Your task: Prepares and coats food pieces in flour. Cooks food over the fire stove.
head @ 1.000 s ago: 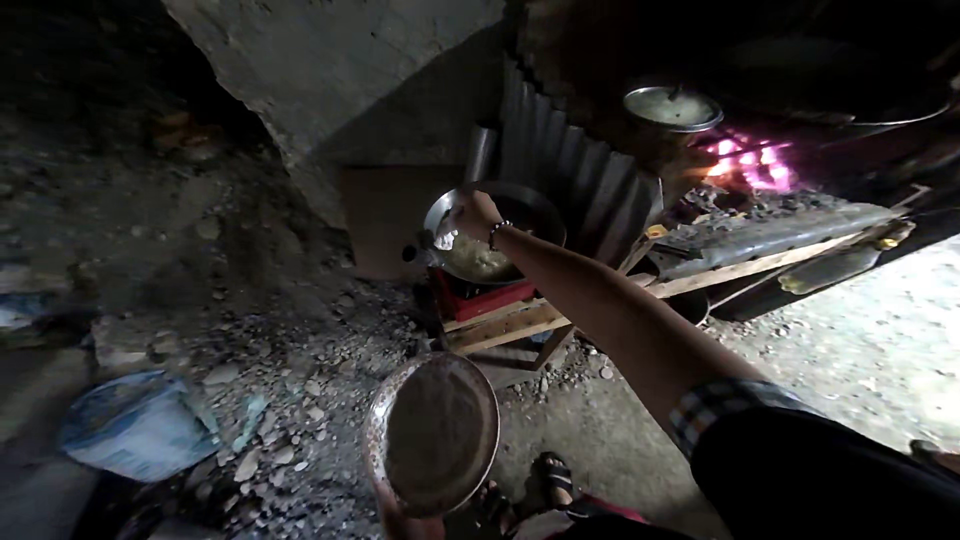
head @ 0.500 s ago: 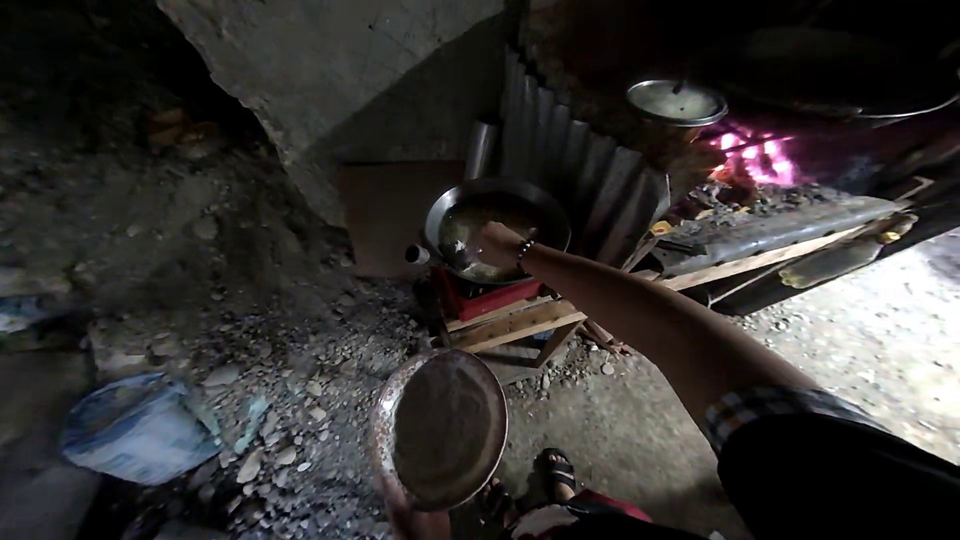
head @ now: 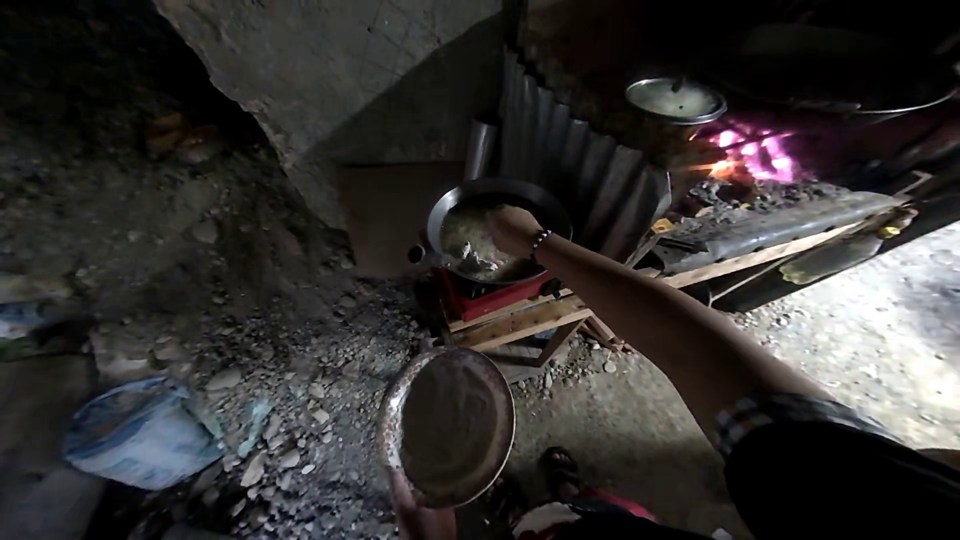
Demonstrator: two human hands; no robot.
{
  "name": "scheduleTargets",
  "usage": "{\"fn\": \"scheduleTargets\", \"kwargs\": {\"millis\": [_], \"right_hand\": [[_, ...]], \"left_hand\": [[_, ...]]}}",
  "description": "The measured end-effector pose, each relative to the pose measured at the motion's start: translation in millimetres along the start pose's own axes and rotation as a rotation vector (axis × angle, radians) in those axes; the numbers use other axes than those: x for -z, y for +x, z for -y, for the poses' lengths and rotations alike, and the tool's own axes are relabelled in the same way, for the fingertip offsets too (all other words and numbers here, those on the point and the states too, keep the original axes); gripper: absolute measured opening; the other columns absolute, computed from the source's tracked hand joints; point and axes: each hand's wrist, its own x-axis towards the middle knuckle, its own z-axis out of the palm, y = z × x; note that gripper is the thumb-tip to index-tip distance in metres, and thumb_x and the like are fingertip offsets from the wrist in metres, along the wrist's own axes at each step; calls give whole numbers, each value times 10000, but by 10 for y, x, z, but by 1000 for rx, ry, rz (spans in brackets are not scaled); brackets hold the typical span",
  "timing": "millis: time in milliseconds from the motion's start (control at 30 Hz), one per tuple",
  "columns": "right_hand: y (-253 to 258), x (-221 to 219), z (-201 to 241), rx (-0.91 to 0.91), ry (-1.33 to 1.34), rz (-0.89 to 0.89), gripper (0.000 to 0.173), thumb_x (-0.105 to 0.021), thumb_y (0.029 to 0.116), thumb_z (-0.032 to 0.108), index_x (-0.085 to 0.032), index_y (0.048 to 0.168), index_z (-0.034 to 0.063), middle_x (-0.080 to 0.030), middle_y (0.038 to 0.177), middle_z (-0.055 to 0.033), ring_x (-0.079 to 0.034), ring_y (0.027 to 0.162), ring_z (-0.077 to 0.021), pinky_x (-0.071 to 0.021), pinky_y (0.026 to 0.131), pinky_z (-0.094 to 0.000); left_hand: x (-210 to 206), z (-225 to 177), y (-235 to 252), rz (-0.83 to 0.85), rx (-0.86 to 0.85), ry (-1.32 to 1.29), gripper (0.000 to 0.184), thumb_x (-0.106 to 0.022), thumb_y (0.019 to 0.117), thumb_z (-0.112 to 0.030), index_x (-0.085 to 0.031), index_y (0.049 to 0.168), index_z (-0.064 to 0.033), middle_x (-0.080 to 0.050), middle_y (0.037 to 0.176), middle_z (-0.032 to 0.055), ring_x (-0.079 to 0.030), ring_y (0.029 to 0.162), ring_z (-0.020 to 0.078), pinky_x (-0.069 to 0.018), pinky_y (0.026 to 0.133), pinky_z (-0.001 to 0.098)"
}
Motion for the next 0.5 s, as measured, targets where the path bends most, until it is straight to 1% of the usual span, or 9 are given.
{"fn": "scheduleTargets", "kwargs": {"millis": [67,167,200,267,333,367,433,467,500], "right_hand": [[-81,96,27,-6,20,-75,189,-623,990,146,-743,1107,60,-709,1149,-208,-671,1116,-421,-543,902,-655],[-251,148,29,-3,91,-121,175,-650,970,166,-753,1078,74,-723,1111,-186,-681,1094,-401,-538,905,-652],[-305,137,2,18,117,-130,166,-654,966,164,-762,1063,85,-731,1098,-169,-689,1081,-381,-546,908,-638],[-494,148,-46,96,182,-158,161,-631,978,105,-769,1041,53,-733,1096,-172,-693,1077,-362,-545,951,-602],[-807,179,-38,182,242,-202,162,-606,988,59,-760,1027,26,-730,1082,-172,-694,1064,-339,-541,976,-549],[-1021,186,8,208,278,-224,177,-609,985,43,-775,1046,46,-742,1086,-146,-706,1054,-302,-553,984,-505],[-1547,179,181,220,359,-279,149,-660,959,0,-788,1022,45,-754,1025,-132,-725,957,-265,-577,927,-458],[-1772,138,243,206,386,-290,115,-688,945,9,-788,989,45,-758,986,-118,-727,920,-246,-582,899,-449],[-1975,83,277,182,409,-276,87,-702,940,26,-782,971,41,-754,963,-113,-723,902,-242,-583,884,-452]], "left_hand": [[-18,-27,-8,13,3,-7,568,-255,1089,-552,-419,1503,-200,-613,1359,5,-610,1219,118,-556,984,403],[-37,-67,-38,9,20,-14,542,-310,1084,-541,-411,1499,-209,-613,1339,-6,-614,1201,107,-558,975,405],[-26,-73,-31,49,10,-29,540,-358,1068,-556,-419,1494,-229,-625,1329,-23,-622,1198,97,-564,977,395],[-4,-71,8,168,-22,-44,539,-441,1039,-577,-476,1455,-235,-658,1286,-18,-637,1175,110,-566,979,402],[11,-52,18,243,-42,-1,525,-474,1018,-600,-537,1382,-228,-685,1219,-32,-655,1130,107,-573,958,393],[9,-42,20,265,-34,11,540,-480,1006,-621,-555,1348,-210,-698,1174,-31,-667,1095,105,-580,936,384],[-41,-12,27,295,39,17,638,-531,941,-694,-551,1318,-179,-721,1120,-18,-698,1048,117,-608,894,386],[-101,-3,3,326,69,21,649,-497,961,-689,-537,1359,-178,-719,1162,-9,-695,1079,123,-604,916,388],[-196,-8,-56,348,104,42,627,-400,1014,-656,-484,1413,-179,-692,1222,-12,-674,1124,115,-592,943,379]]}}
